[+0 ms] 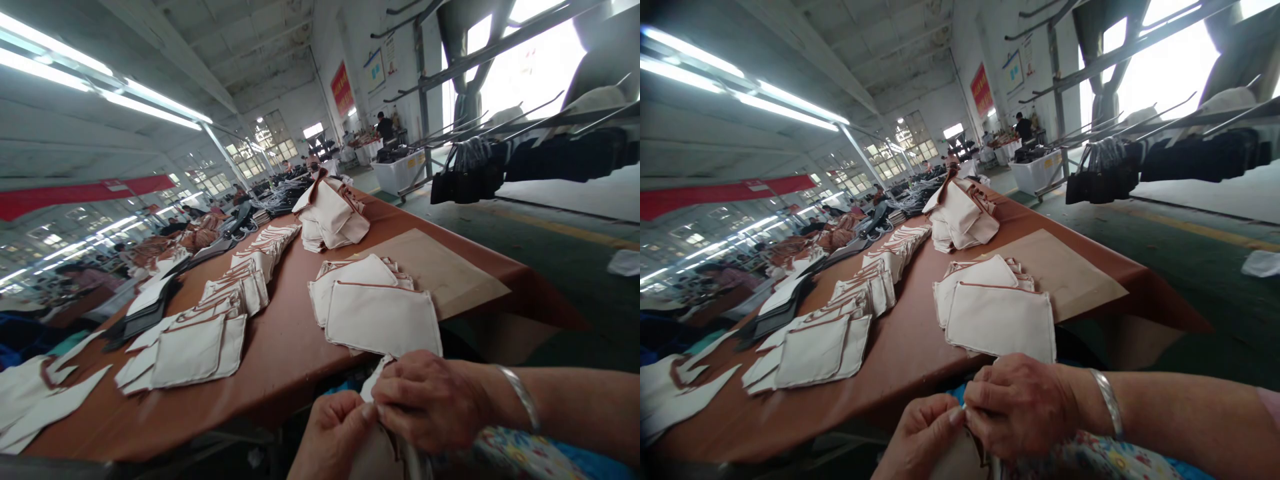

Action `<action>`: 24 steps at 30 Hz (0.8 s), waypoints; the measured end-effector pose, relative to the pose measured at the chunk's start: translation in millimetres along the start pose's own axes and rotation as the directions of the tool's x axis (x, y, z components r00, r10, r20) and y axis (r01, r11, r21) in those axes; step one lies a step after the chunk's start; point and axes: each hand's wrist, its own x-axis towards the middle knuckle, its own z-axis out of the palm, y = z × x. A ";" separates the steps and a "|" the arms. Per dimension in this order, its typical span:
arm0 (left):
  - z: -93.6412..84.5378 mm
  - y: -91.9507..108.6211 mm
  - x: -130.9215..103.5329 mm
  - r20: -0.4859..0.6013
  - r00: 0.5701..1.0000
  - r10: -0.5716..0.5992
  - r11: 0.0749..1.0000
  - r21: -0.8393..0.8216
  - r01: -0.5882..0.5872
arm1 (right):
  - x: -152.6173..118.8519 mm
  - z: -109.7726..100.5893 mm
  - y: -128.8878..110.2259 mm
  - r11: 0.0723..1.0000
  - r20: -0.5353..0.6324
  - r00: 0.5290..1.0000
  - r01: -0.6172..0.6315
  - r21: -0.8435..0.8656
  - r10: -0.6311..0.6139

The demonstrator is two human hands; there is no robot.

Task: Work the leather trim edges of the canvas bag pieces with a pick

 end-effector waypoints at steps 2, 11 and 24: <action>0.0 11.9 -8.1 0.023 0.997 0.069 0.976 0.206 -0.072 | 0.1 -2.9 -3.7 0.984 0.004 0.993 -0.114 0.138 0.115; -10.0 18.5 -14.2 0.277 0.815 0.509 0.431 0.738 -0.520 | 15.3 -26.8 3.2 0.194 0.469 0.712 -0.635 0.747 0.522; -11.1 29.0 -8.9 0.362 0.683 0.635 0.200 0.777 -0.597 | 35.3 -31.0 8.3 0.669 0.328 0.857 -0.515 0.536 0.397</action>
